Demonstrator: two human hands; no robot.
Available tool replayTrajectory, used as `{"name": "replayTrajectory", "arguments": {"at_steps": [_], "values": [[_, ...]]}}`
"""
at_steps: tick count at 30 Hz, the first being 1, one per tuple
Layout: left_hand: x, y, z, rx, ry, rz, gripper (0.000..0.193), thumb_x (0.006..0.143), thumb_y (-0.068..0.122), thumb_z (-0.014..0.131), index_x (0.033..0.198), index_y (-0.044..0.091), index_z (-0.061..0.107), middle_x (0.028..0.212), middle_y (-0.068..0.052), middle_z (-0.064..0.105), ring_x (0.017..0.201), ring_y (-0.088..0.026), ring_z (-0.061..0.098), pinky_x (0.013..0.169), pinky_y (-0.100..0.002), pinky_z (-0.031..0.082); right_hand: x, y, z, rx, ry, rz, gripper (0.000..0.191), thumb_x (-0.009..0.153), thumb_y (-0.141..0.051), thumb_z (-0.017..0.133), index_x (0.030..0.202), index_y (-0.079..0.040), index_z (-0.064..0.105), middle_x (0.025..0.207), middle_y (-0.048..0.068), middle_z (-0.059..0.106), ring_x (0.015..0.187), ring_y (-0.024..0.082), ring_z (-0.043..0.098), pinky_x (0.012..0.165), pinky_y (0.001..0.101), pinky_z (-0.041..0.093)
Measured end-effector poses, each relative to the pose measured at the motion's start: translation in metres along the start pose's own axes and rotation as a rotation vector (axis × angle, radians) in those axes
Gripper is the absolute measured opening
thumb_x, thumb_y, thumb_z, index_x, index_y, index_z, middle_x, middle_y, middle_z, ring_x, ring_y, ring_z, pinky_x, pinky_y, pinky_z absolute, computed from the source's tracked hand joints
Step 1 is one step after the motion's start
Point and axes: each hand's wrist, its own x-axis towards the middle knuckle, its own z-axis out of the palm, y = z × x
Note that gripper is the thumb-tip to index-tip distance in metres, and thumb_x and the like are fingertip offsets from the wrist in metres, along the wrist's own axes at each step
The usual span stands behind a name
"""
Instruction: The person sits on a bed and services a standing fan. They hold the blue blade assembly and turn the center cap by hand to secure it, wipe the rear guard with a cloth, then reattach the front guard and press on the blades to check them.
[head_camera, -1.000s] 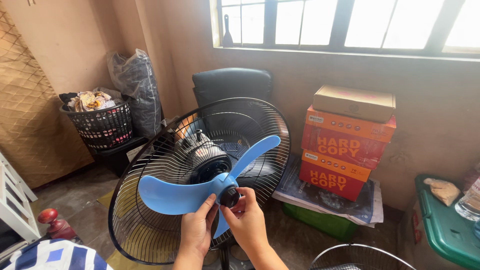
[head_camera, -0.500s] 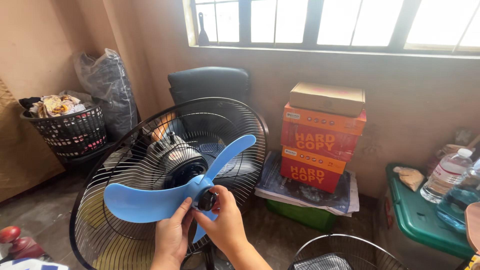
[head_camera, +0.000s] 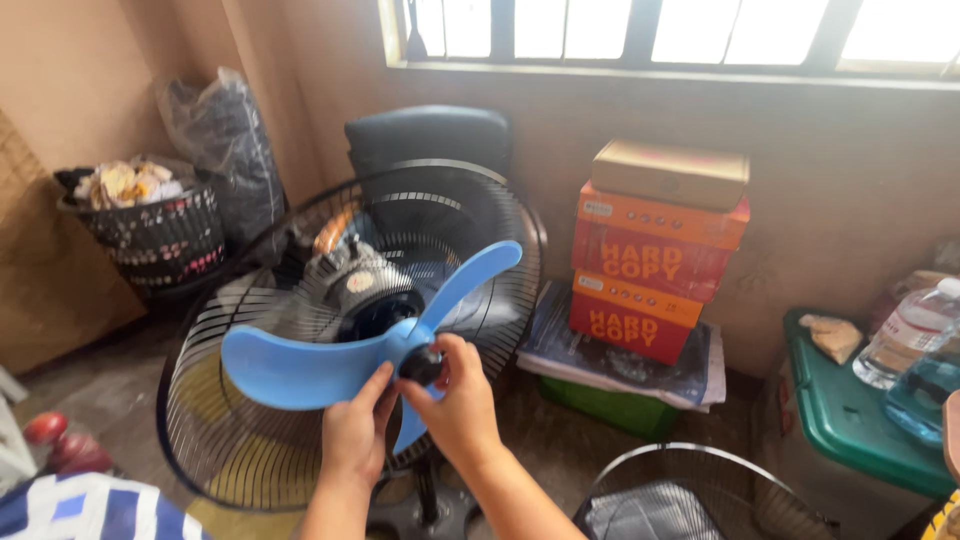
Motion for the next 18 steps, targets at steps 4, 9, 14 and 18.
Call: {"name": "replayTrajectory", "arguments": {"at_steps": [4,9,14,18], "values": [[0.0013,-0.0017,-0.003,0.005,-0.002,-0.004,0.024,0.088,0.003,0.07,0.112,0.005,0.069,0.112,-0.003,0.071,0.102,-0.014,0.067,0.084,-0.028,0.055,-0.0027,-0.0034,-0.0029,-0.094,-0.041,-0.003,0.052,0.075,-0.018,0.09,0.117,-0.011,0.061,0.097,0.005,0.059,0.077,0.019,0.061,0.07,0.0317,0.056],[0.0024,-0.0048,-0.0051,-0.005,-0.016,0.009,0.024,0.089,0.005,0.073,0.112,0.008,0.068,0.11,-0.001,0.069,0.099,-0.012,0.066,0.081,-0.027,0.054,-0.0085,-0.0016,-0.0043,-0.03,-0.054,-0.061,0.056,0.074,-0.009,0.083,0.124,-0.009,0.058,0.101,0.007,0.057,0.082,0.018,0.063,0.075,0.031,0.057],[0.0028,-0.0048,-0.0025,-0.016,-0.016,0.006,0.023,0.088,0.005,0.073,0.11,0.008,0.069,0.108,-0.001,0.07,0.1,-0.012,0.067,0.084,-0.027,0.055,-0.0066,0.0029,-0.0048,-0.021,-0.052,0.015,0.05,0.077,-0.013,0.085,0.12,-0.01,0.06,0.1,0.006,0.06,0.082,0.017,0.064,0.074,0.0304,0.057],[0.0032,-0.0042,0.0004,-0.019,-0.02,0.01,0.023,0.088,0.005,0.073,0.11,0.008,0.069,0.109,-0.002,0.07,0.102,-0.014,0.067,0.086,-0.03,0.054,0.0001,0.0018,-0.0035,-0.038,0.003,-0.013,0.055,0.071,-0.017,0.091,0.114,-0.007,0.058,0.102,0.006,0.061,0.082,0.016,0.065,0.074,0.0301,0.057]]}}
